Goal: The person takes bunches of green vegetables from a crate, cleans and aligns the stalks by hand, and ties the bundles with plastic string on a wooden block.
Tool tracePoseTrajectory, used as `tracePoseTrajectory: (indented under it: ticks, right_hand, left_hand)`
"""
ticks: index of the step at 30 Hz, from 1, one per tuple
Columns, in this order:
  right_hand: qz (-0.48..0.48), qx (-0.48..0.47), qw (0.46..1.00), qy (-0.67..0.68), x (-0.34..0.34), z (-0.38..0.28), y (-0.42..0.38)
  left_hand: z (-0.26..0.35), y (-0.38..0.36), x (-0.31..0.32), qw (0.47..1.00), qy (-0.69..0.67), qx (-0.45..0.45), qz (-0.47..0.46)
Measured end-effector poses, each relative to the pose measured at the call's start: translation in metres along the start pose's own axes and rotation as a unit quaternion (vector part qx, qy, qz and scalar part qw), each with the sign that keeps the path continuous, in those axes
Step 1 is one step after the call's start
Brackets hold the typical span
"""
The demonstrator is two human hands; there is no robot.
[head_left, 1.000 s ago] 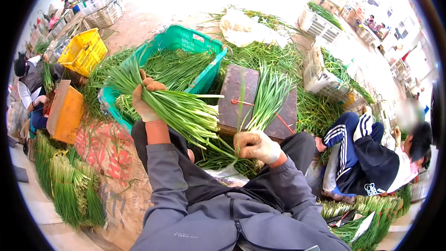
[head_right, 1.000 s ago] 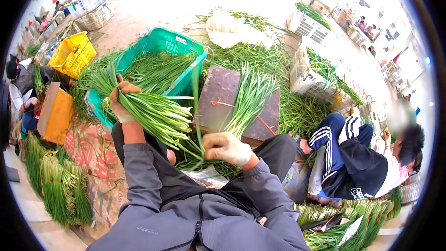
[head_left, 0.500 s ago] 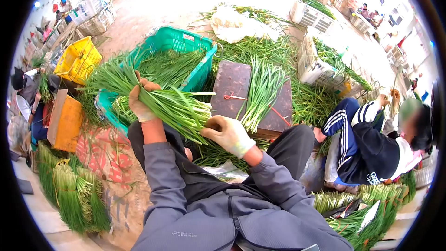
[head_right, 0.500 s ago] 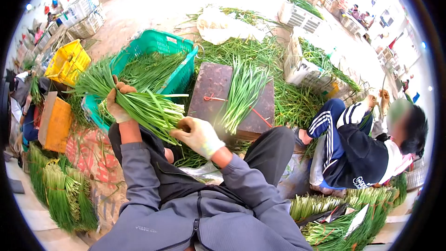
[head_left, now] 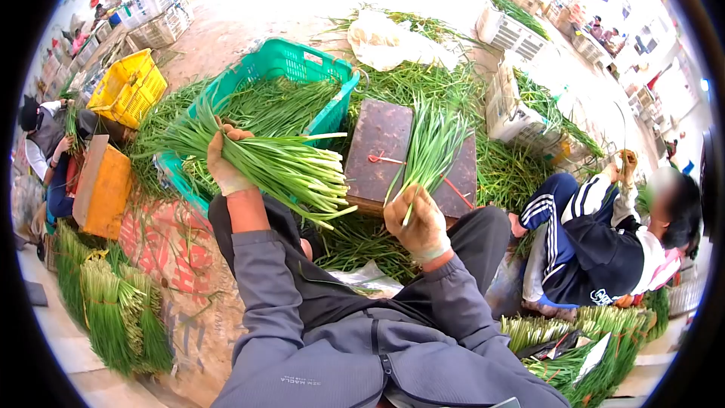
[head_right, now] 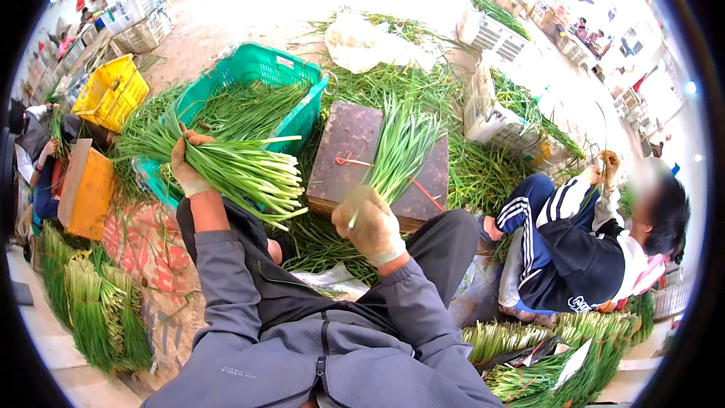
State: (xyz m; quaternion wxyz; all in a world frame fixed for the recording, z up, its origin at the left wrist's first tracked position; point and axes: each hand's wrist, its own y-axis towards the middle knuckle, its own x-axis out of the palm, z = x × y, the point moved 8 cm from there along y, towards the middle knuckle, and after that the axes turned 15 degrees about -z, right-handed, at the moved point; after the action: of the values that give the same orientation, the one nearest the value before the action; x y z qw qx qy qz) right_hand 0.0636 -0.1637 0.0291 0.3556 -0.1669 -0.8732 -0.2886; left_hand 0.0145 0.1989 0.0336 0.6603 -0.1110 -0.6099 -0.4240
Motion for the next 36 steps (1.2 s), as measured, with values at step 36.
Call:
tracePoseTrajectory:
  ticks: [36]
  right_hand:
    - [-0.008,0.25,0.968,-0.009,-0.054,0.058,0.035]
  left_hand:
    - [-0.182,-0.115,0.025,0.866,0.135,-0.468,-0.113]
